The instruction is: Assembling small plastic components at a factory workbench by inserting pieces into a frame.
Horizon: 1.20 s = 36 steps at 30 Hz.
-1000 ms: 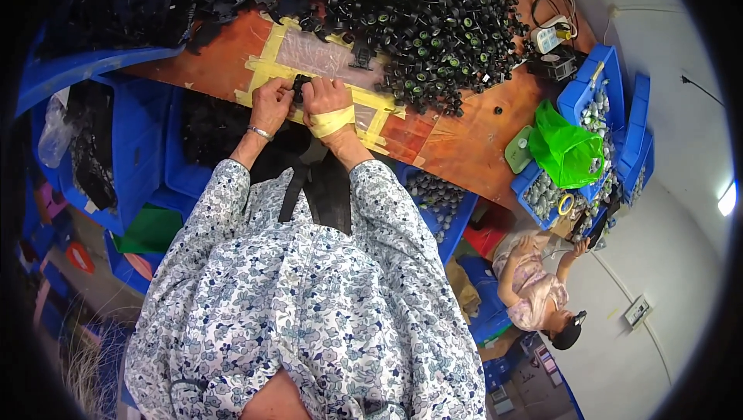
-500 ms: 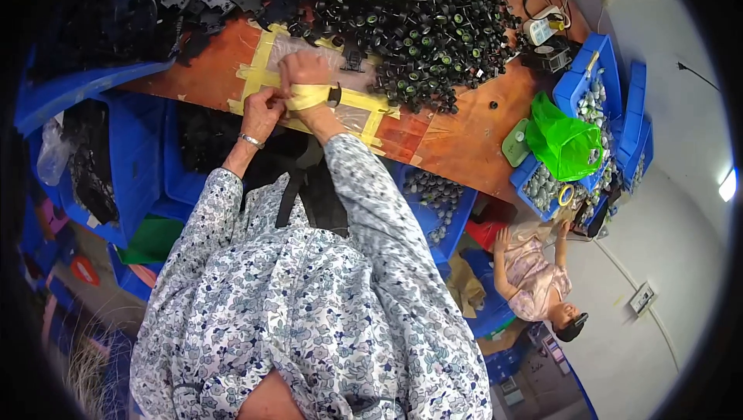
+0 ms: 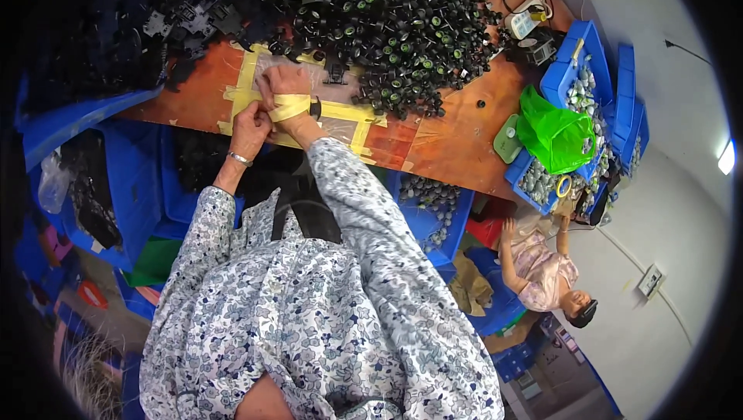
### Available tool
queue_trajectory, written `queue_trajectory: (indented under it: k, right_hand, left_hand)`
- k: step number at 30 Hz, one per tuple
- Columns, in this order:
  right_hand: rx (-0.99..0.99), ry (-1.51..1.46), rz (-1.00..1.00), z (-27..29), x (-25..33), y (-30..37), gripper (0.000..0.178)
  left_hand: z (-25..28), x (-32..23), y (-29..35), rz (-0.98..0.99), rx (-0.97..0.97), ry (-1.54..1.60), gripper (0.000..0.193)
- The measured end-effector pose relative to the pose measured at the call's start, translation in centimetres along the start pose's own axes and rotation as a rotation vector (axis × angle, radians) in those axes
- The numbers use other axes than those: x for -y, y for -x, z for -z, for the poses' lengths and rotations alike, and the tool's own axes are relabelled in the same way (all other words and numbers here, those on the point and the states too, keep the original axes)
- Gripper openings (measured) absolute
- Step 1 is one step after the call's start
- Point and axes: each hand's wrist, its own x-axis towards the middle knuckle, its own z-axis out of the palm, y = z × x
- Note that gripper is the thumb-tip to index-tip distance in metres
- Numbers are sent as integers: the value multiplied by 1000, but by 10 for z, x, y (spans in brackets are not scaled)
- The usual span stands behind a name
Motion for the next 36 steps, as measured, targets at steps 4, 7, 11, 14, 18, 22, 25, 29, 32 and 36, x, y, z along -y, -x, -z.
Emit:
queue_trajectory:
  k: [4, 7, 11, 14, 18, 22, 25, 29, 32, 36]
  right_hand:
    - [-193, -78, -2, 79, 6, 11, 12]
    - [-172, 330, -135, 129, -44, 50, 11]
    - [1, 552, -187, 150, -71, 67, 19]
    - [103, 653, -238, 142, -67, 53, 23]
    - [206, 655, -332, 148, -73, 41, 24]
    - [242, 602, -257, 159, -48, 31, 22]
    - [108, 427, -390, 159, -19, 45, 22]
    - [-178, -195, -1042, 107, -29, 89, 41]
    - [-232, -516, -1546, 74, -39, 90, 39]
    - [-302, -555, -1463, -16, -85, 115, 35]
  left_hand:
    - [41, -20, 36, 238, -105, 196, 14]
    - [114, 2, 63, 256, -79, -241, 30]
    - [100, -43, 51, -110, -332, -706, 41]
    - [27, -62, 6, 33, -89, -225, 35]
    - [-85, -96, -55, 245, 24, 241, 30]
    - [-156, -27, -98, 296, -364, 197, 35]
    - [-139, -32, -94, 351, -379, 364, 20]
    - [-89, -39, -75, 461, -234, 514, 15]
    - [-29, -20, -53, 451, -178, 478, 15]
    - [42, 21, -57, 339, 145, 270, 17]
